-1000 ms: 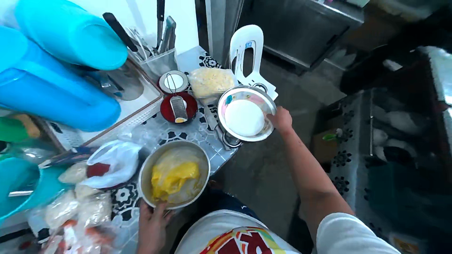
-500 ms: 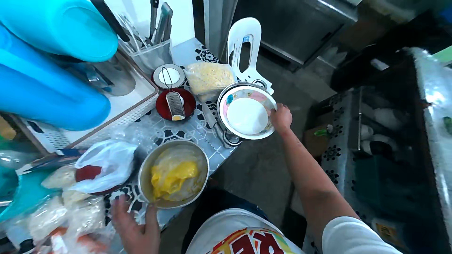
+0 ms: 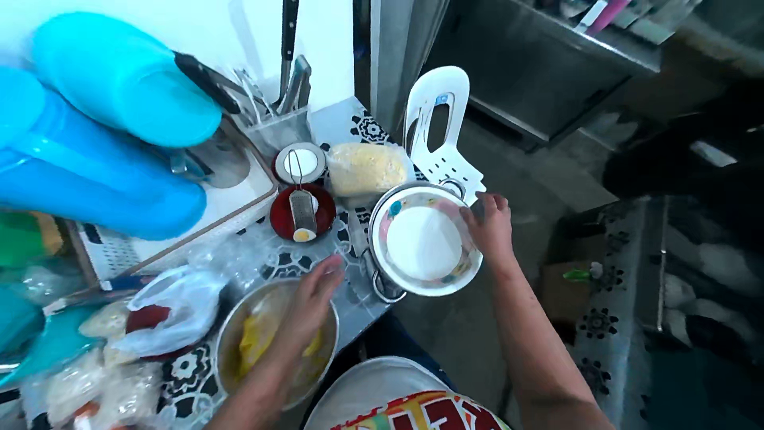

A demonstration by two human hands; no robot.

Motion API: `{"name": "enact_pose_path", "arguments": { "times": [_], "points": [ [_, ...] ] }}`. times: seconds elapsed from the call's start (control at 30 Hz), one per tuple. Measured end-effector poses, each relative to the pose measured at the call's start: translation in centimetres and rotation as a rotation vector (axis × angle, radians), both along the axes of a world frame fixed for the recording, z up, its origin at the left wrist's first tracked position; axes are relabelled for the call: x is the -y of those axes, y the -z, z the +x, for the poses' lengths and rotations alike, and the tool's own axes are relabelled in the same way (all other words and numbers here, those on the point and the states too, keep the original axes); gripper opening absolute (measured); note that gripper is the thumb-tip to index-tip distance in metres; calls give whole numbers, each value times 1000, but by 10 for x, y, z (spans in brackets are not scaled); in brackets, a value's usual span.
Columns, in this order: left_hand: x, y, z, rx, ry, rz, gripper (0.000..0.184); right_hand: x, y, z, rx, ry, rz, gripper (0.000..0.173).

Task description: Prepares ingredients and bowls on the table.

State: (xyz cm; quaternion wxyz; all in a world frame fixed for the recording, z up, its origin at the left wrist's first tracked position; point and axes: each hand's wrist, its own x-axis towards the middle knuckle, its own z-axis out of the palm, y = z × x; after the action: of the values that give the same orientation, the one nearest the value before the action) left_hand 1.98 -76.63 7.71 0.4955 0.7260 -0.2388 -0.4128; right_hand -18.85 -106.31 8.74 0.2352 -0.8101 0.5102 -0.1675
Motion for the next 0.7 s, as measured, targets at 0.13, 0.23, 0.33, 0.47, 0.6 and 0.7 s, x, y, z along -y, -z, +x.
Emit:
{"name": "enact_pose_path", "arguments": {
  "times": [0.13, 0.23, 0.33, 0.47, 0.6, 0.7],
  "points": [
    [95, 10, 13, -350, -244, 52, 47, 62, -23, 50, 169, -290, 51, 46],
    [147, 16, 23, -462, -298, 53, 50, 113, -8, 110, 221, -478, 168, 48],
    [177, 16, 28, -574, -384, 92, 55, 150, 24, 170, 173, -566, 424, 51],
    [187, 26, 35, -624, -468, 123, 53, 199, 89, 211, -13, -474, 564, 64],
    [183, 35, 38, -650, -514, 142, 51, 226, 138, 196, -147, -349, 865, 75],
    [178, 45, 41, -601, -513, 138, 45, 211, 153, 186, -104, -293, 962, 81]
  ]
}}
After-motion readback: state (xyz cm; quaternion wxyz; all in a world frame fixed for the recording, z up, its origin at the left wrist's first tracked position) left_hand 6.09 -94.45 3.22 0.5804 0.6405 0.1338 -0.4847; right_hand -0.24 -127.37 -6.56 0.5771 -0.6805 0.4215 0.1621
